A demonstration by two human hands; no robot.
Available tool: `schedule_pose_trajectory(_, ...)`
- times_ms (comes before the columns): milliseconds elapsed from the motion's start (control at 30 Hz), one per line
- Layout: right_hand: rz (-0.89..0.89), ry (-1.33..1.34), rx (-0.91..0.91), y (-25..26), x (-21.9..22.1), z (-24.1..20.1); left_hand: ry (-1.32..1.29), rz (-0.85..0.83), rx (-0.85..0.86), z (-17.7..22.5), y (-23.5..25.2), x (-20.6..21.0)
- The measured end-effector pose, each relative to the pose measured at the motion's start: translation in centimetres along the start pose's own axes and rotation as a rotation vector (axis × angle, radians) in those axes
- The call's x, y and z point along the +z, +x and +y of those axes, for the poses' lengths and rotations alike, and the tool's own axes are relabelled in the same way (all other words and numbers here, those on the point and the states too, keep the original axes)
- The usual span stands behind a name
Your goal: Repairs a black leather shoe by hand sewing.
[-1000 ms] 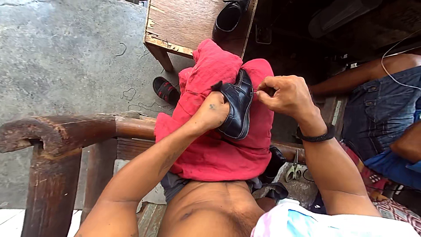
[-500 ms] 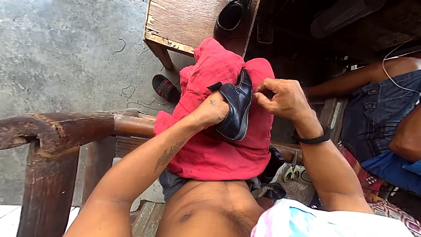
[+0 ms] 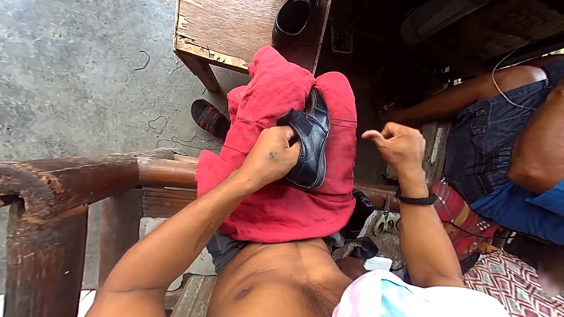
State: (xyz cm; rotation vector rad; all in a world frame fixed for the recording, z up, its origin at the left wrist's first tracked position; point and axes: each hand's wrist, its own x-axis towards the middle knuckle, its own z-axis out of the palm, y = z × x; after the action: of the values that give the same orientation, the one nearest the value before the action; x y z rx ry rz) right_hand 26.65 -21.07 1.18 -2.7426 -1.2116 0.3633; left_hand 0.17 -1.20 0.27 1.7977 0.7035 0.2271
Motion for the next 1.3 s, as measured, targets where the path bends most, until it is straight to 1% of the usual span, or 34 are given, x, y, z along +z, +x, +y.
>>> schedule_pose_trajectory(67, -0.1, 0.142, -0.032, -0.6, 1.2, -0.4, 0.334, -0.05, -0.009, 0.8, -0.1, -0.4)
schedule_pose_trajectory(133, -0.164, 0.281, -0.093, -1.9, 2.5, -0.6, 0.545, -0.037, -0.007, 1.0, -0.5, -0.4)
schedule_pose_trajectory(167, -0.177, 0.36, -0.125, -2.3, 2.9, -0.6, 0.589, -0.023, -0.003, 1.0, -0.6, -0.5)
schedule_pose_trajectory(233, -0.167, 0.545, -0.199, -2.8, 3.0, -1.1, 0.596, -0.009, 0.004, 1.0, -0.8, -0.6)
schedule_pose_trajectory(300, -0.038, 0.662, -0.284, -2.8, 2.4, -2.9, 0.584, -0.007, 0.007, 0.9, -0.8, -0.7)
schedule_pose_trajectory(367, 0.125, 0.592, -0.349, -2.3, 1.7, -5.2, 0.573, -0.002, 0.019, 0.7, -0.7, -0.6)
schedule_pose_trajectory(433, 0.208, 0.445, -0.379, -1.7, 1.6, -7.1, 0.561, -0.001, 0.024, 0.6, -0.7, -0.6)
schedule_pose_trajectory(533, 0.165, 0.306, -0.418, -0.8, 1.7, -8.8, 0.561, -0.016, 0.013, 0.6, -0.7, -0.6)
schedule_pose_trajectory(567, 0.159, 0.274, -0.431, -0.7, 1.3, -8.8, 0.561, -0.024, 0.016, 0.5, -0.7, -0.8)
schedule_pose_trajectory(633, 0.205, 0.224, -0.411, -0.2, -0.7, -7.7, 0.562, -0.045, 0.024, 0.2, -1.2, -1.5)
schedule_pose_trajectory(667, 0.231, 0.256, -0.388, 0.2, -1.8, -6.9, 0.561, -0.05, 0.029, -0.1, -1.5, -1.9)
schedule_pose_trajectory(700, 0.218, 0.343, -0.381, 0.2, -2.5, -6.3, 0.556, -0.052, 0.035, -0.4, -2.0, -2.2)
schedule_pose_trajectory(733, 0.127, 0.465, -0.42, 0.0, -2.9, -6.0, 0.551, -0.048, 0.043, -0.7, -2.3, -2.5)
schedule_pose_trajectory(767, -0.042, 0.606, -0.49, -0.1, -3.2, -5.9, 0.546, -0.047, 0.046, -0.9, -2.5, -2.7)
schedule_pose_trajectory(800, -0.248, 0.697, -0.55, -0.3, -3.3, -5.8, 0.54, -0.046, 0.045, -1.0, -2.8, -3.0)
schedule_pose_trajectory(833, -0.421, 0.671, -0.574, -0.3, -3.5, -5.7, 0.537, -0.037, 0.047, -1.0, -3.0, -3.3)
schedule_pose_trajectory(867, -0.48, 0.534, -0.529, -0.2, -3.9, -5.7, 0.535, -0.026, 0.051, -1.0, -3.1, -3.6)
schedule_pose_trajectory(900, -0.419, 0.376, -0.412, -0.4, -4.1, -5.8, 0.534, -0.021, 0.054, -0.9, -3.3, -3.7)
schedule_pose_trajectory(933, -0.284, 0.24, -0.293, -0.5, -3.8, -5.8, 0.537, -0.019, 0.06, -0.9, -3.2, -3.6)
schedule_pose_trajectory(967, -0.15, 0.138, -0.232, -0.4, -3.2, -6.4, 0.542, -0.025, 0.062, -0.9, -3.0, -3.3)
schedule_pose_trajectory(1000, -0.063, 0.091, -0.245, -0.3, -2.7, -7.2, 0.547, -0.033, 0.065, -1.0, -2.9, -3.0)
schedule_pose_trajectory(1033, -0.046, 0.093, -0.312, -0.1, -2.3, -8.1, 0.558, -0.044, 0.068, -1.0, -2.7, -2.9)
schedule_pose_trajectory(1067, -0.068, 0.14, -0.417, 0.3, -1.9, -8.3, 0.567, -0.05, 0.07, -1.0, -2.7, -3.0)
schedule_pose_trajectory(1100, -0.103, 0.238, -0.531, 0.5, -1.5, -7.6, 0.577, -0.049, 0.078, -1.2, -3.1, -3.4)
schedule_pose_trajectory(1133, -0.147, 0.321, -0.62, 0.7, -2.0, -6.1, 0.584, -0.048, 0.08, -1.5, -3.7, -4.4)
schedule_pose_trajectory(1167, -0.192, 0.344, -0.635, 1.1, -3.4, -4.1, 0.59, -0.045, 0.069, -2.0, -4.7, -5.8)
schedule_pose_trajectory(1200, -0.229, 0.301, -0.557, 1.4, -5.2, -1.3, 0.585, -0.044, 0.051, -3.0, -6.1, -7.4)
schedule_pose_trajectory(1233, -0.245, 0.201, -0.412, 1.3, -6.9, 2.3, 0.571, -0.042, 0.039, -4.5, -7.7, -9.2)
schedule_pose_trajectory(1300, -0.271, -0.077, -0.015, 1.1, -8.8, 9.6, 0.488, -0.04, 0.05, -8.5, -10.2, -12.6)
